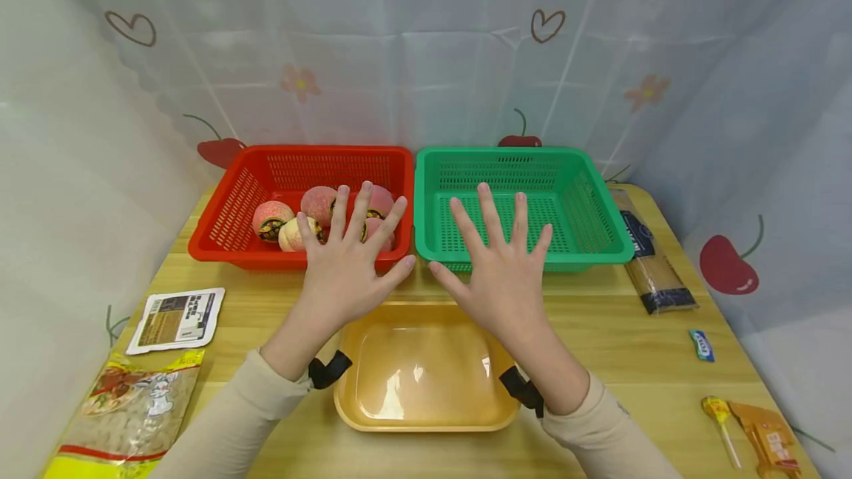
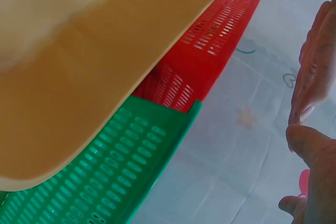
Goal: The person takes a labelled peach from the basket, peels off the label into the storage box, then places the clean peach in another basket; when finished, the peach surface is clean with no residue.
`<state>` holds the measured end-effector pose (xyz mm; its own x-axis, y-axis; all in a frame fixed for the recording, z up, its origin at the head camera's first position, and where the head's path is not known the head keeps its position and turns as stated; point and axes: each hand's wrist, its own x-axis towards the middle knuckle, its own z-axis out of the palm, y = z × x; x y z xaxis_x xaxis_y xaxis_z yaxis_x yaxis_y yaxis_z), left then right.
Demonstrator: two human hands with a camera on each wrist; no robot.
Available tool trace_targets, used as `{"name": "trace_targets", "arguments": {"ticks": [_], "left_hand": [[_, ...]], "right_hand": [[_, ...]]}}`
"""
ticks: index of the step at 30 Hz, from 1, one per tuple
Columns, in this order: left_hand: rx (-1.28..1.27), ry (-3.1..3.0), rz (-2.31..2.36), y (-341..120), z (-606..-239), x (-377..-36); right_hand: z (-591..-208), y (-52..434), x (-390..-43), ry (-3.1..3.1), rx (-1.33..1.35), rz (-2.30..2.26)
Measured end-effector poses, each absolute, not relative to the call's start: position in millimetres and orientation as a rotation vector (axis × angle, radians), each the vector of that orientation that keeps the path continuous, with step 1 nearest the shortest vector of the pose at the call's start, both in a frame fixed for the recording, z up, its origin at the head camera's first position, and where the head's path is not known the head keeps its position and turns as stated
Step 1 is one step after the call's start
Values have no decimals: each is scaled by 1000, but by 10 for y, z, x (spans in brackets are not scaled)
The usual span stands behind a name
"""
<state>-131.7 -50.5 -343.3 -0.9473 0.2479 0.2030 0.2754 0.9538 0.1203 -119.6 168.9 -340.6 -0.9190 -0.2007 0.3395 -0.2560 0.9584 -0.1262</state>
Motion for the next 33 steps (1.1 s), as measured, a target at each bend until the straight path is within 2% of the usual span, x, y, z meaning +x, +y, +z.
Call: {"name": "trace_targets", "arguments": {"ticks": [7, 13, 23, 33], "left_hand": [[-398, -2935, -223, -537, -3405, -1285], [-355, -2956, -265, -743, -3409, -1304], [-76, -3050, -472, -1556, -3467, -1457], [184, -3156, -602, -2363, -3642, -1607]], "right_hand": [[-3434, 1720, -1224, -2761, 374, 257], [-3399, 1757, -1302, -2725, 505, 364], [-3231, 1682, -1650, -2896, 727, 584], [-3302, 1125, -2194, -3078, 975, 633]]}}
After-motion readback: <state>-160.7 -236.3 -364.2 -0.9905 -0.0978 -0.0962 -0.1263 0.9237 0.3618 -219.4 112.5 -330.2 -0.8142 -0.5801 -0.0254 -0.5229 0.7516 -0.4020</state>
